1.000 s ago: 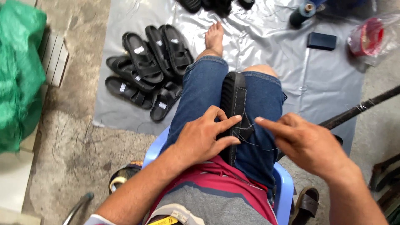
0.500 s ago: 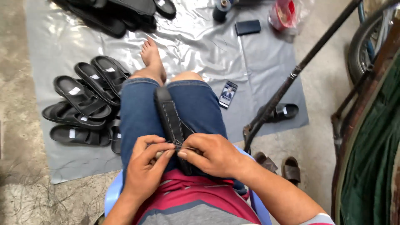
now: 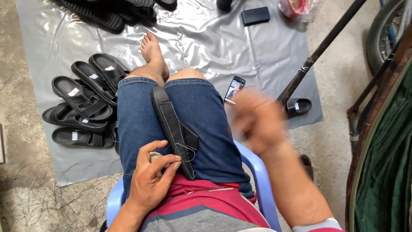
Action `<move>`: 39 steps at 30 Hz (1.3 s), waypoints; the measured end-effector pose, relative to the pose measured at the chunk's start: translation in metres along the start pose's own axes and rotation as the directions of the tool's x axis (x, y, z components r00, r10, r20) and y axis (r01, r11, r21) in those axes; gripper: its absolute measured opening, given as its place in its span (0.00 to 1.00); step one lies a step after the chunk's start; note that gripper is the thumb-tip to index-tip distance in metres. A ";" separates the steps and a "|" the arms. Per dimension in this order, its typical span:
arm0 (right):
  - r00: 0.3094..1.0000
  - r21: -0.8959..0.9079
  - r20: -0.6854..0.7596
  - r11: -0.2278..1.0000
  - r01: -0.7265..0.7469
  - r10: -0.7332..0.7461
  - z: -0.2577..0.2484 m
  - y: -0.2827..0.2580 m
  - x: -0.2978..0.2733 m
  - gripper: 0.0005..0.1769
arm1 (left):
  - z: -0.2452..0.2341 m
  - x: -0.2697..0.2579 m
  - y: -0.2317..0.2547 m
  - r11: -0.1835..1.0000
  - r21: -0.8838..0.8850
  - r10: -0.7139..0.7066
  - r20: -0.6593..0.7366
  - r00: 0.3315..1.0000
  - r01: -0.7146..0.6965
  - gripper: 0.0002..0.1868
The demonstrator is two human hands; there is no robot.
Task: Hand-stitching the sole of a black sandal using a needle and thread.
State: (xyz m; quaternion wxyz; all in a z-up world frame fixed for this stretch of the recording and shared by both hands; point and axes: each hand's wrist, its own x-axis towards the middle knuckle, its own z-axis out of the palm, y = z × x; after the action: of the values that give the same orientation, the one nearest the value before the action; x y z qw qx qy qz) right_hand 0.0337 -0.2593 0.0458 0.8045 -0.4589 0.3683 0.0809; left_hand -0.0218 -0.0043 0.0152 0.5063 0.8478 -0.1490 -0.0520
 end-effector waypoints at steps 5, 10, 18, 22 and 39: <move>0.457 -0.487 0.187 0.322 0.812 -0.869 -0.009 -0.037 -0.001 0.01 | -0.020 0.011 0.005 1.000 -0.030 -0.005 0.109 0.994 0.009 0.06; 0.320 -0.383 0.907 -0.223 0.896 -0.273 0.018 0.016 -0.016 0.20 | -0.031 0.014 0.006 0.985 0.104 -0.155 0.162 0.975 0.139 0.21; 0.471 -0.508 0.846 -0.107 0.855 -0.249 0.050 0.044 -0.007 0.06 | -0.052 0.020 0.013 0.981 -0.134 -0.095 0.303 0.948 0.141 0.09; 0.466 -0.490 0.845 -0.030 0.871 -0.261 0.052 0.046 -0.004 0.06 | -0.071 0.011 0.016 0.628 -0.775 0.053 0.134 0.990 0.071 0.05; 0.403 -0.441 0.854 -0.047 0.896 -0.328 0.047 0.052 -0.003 0.06 | -0.044 0.024 -0.012 0.986 -0.110 -0.084 0.314 0.946 0.124 0.21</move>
State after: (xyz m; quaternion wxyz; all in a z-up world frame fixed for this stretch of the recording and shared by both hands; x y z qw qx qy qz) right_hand 0.0311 -0.1920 0.0273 0.4002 -0.8845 -0.2395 -0.0137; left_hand 0.0140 0.0305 0.0276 0.5267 0.8017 -0.1777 -0.2197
